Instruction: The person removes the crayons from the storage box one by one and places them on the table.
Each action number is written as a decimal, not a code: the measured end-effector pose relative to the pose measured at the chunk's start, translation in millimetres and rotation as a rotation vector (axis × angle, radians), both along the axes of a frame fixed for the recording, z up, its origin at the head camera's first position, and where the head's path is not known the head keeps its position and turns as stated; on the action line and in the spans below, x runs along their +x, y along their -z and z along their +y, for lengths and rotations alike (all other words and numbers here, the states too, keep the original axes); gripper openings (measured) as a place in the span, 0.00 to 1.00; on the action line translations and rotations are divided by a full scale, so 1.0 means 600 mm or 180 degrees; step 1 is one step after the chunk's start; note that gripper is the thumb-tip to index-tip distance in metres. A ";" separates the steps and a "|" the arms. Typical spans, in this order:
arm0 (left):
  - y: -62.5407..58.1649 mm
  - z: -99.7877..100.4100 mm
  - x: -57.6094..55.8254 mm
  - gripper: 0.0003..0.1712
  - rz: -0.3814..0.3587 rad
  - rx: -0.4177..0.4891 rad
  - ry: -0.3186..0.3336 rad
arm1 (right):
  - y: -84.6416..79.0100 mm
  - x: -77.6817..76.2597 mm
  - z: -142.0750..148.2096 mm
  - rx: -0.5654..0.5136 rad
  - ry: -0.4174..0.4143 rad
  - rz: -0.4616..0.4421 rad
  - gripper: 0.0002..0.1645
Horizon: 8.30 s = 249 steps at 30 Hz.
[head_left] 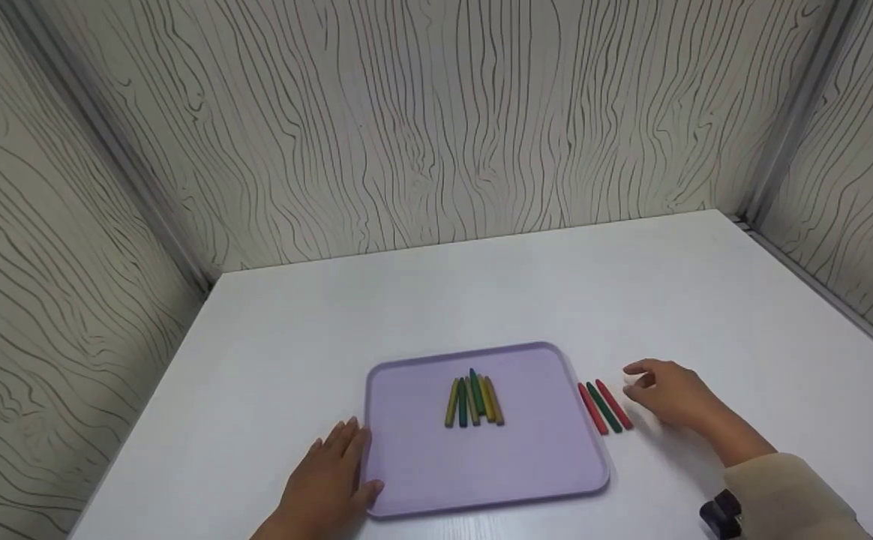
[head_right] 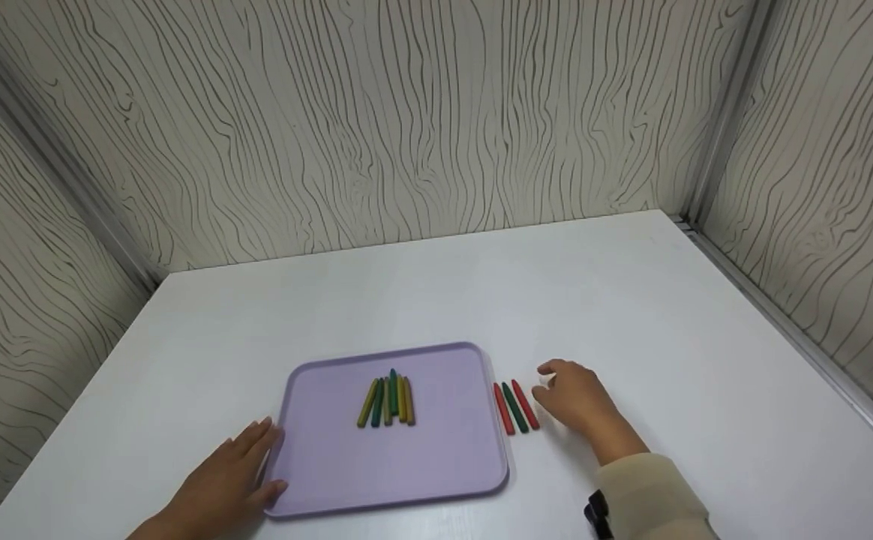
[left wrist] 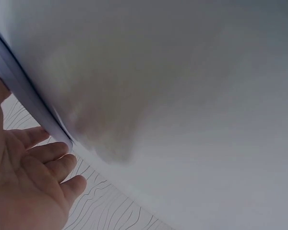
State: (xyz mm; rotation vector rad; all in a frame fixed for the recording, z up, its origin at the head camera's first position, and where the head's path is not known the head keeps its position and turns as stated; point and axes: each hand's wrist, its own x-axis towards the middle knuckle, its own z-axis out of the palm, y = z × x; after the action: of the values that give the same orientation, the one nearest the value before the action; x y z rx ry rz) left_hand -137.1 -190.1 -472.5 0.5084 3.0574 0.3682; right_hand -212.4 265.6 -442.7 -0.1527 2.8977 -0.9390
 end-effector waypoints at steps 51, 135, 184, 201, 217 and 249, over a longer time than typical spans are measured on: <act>0.003 0.000 -0.004 0.42 0.0088 -0.0084 -0.0009 | -0.004 -0.024 -0.160 0.0922 -0.0221 0.0782 0.41; 0.004 0.002 -0.005 0.42 0.0087 -0.0251 0.0009 | 0.018 -0.036 -0.248 -0.1023 -0.0523 -0.0495 0.24; 0.008 -0.004 -0.006 0.42 0.0192 -0.0105 0.0116 | 0.001 -0.028 -0.044 -0.1149 -0.0217 -0.0421 0.26; 0.002 -0.001 -0.002 0.42 0.0033 -0.0085 0.0027 | 0.017 -0.013 -0.003 -0.0713 -0.0060 -0.0332 0.26; 0.005 -0.002 -0.002 0.42 -0.0038 -0.0036 0.0012 | 0.024 -0.006 -0.008 -0.0489 -0.0086 -0.0223 0.25; 0.002 0.000 -0.001 0.42 -0.0043 -0.0032 -0.0001 | -0.002 -0.009 0.004 0.1016 0.0138 0.0719 0.44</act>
State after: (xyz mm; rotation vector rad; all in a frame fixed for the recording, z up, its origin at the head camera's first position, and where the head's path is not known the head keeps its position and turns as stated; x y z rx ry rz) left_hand -137.7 -190.2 -473.4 0.5031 3.0446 0.3545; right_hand -218.0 268.1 -441.5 -0.1826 3.2217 -0.4788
